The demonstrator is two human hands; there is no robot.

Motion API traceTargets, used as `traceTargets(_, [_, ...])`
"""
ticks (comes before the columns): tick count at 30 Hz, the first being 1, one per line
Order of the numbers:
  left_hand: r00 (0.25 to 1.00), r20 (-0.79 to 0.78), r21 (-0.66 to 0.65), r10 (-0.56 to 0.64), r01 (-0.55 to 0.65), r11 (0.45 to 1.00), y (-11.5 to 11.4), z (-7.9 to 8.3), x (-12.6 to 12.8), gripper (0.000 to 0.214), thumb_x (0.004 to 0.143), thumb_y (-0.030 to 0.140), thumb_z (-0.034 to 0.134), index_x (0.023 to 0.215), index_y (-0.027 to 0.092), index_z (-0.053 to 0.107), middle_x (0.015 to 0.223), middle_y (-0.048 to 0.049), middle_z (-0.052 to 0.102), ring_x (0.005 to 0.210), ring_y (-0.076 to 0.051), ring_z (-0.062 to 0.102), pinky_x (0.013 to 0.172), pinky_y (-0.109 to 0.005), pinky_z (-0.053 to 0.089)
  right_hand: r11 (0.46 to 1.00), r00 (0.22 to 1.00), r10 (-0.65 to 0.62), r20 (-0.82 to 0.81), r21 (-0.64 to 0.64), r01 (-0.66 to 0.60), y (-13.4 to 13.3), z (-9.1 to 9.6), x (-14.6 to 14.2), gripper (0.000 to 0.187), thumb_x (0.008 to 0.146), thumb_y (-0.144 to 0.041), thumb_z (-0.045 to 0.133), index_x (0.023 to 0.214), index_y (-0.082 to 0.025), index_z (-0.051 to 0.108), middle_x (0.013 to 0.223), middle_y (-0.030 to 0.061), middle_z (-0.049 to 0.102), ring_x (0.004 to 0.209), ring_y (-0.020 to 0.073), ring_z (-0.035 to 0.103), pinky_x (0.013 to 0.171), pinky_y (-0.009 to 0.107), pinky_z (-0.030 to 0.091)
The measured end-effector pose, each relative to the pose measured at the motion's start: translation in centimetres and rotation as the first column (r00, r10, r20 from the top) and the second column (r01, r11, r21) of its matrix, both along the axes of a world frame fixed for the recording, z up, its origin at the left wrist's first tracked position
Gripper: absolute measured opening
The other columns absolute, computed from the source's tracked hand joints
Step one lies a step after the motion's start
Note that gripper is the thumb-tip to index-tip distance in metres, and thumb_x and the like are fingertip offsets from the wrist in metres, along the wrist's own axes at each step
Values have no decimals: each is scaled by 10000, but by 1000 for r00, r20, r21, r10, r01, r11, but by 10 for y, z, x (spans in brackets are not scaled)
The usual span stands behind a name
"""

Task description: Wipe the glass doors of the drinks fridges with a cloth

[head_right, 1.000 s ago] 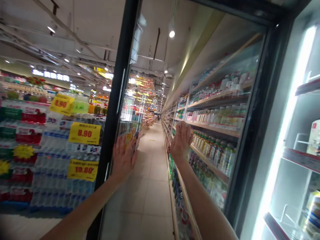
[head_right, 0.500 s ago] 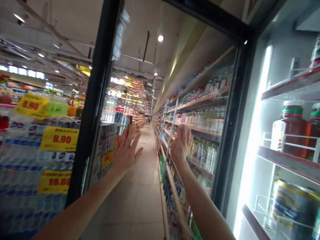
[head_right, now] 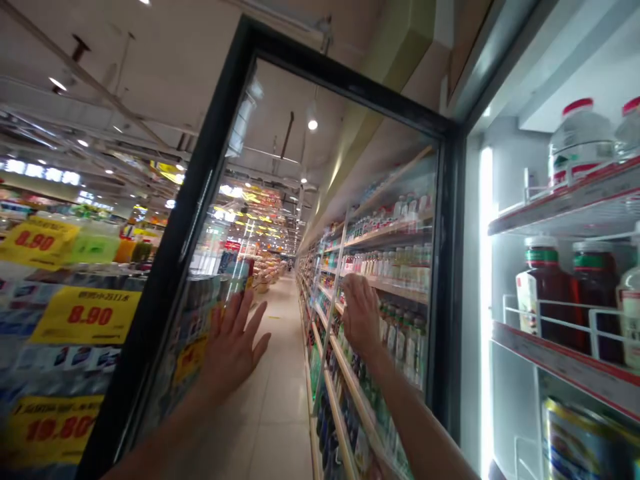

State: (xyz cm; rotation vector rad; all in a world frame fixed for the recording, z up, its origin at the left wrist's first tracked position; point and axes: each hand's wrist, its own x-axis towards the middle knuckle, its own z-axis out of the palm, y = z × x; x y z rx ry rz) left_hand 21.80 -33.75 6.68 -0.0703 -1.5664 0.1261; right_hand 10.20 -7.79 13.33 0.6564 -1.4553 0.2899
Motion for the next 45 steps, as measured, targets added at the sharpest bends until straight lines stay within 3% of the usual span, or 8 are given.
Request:
traceTargets(7, [1000, -23, -7, -14, 14, 1000, -1, 1, -1, 512, 878, 419, 468, 1343, 206, 453, 1455, -106, 359, 1400, -269, 194, 1145, -483, 119, 861, 999, -27, 17, -508, 32, 22, 41, -17, 541, 851, -201, 316, 1384, -140, 387, 1454, 152, 357, 1365, 291, 267, 1079, 580, 259])
traceTargets(13, [998, -60, -40, -20, 18, 999, -4, 1, -3, 528, 886, 396, 462, 1372, 198, 410, 1443, -125, 376, 1409, -262, 158, 1150, -474, 101, 998, 998, -30, -54, 55, 33, -14, 44, 1, 498, 880, -211, 336, 1372, -223, 413, 1436, 67, 413, 1391, 228, 239, 1110, 466, 270])
traceTargets(19, [999, -17, -8, -50, 50, 999, -2, 2, -2, 528, 858, 403, 509, 1345, 212, 443, 1444, -123, 380, 1392, -293, 216, 1141, -506, 117, 895, 999, -22, 40, -445, 38, -20, 75, -5, 534, 868, -253, 310, 1383, -144, 402, 1439, 139, 384, 1358, 300, 275, 1077, 544, 269])
traceTargets(29, [999, -24, -12, 26, -27, 1000, -16, 107, 2, 524, 904, 377, 433, 1382, 169, 379, 1493, -141, 269, 1394, -289, 208, 1122, -520, 160, 936, 999, -10, 37, -351, 22, -16, 79, -4, 538, 876, -264, 296, 1396, -159, 382, 1458, 114, 368, 1380, 279, 243, 1094, 530, 246])
traceTargets(32, [999, -39, -23, 26, -27, 999, -18, 106, 0, 525, 906, 364, 430, 1390, 173, 365, 1498, -137, 254, 1401, -282, 187, 1127, -515, 145, 923, 1000, -2, 17, -385, 9, -33, 71, 5, 538, 881, -256, 295, 1408, -173, 363, 1460, 115, 365, 1386, 286, 229, 1087, 544, 252])
traceTargets(37, [996, -73, -25, 46, -48, 999, -20, 101, -6, 517, 907, 373, 431, 1381, 175, 378, 1487, -136, 283, 1398, -272, 200, 1124, -504, 164, 992, 996, -13, -89, 127, 24, -48, 57, 11, 509, 878, -221, 325, 1379, -224, 412, 1433, 63, 422, 1394, 226, 228, 1114, 465, 252])
traceTargets(42, [996, -69, -13, 47, -48, 999, -22, 102, -10, 534, 897, 370, 443, 1392, 186, 363, 1490, -129, 277, 1398, -272, 197, 1132, -502, 143, 913, 999, -18, -33, -409, 3, -28, 82, -2, 520, 860, -220, 302, 1352, -120, 438, 1420, 163, 409, 1355, 298, 281, 1053, 559, 286])
traceTargets(45, [996, -70, -14, 56, -58, 998, -23, 102, -12, 525, 902, 370, 435, 1388, 183, 369, 1488, -127, 281, 1401, -269, 187, 1133, -499, 143, 956, 997, 4, -71, -293, -24, -49, 82, 5, 512, 869, -224, 299, 1351, -125, 441, 1432, 135, 406, 1374, 269, 250, 1081, 515, 277])
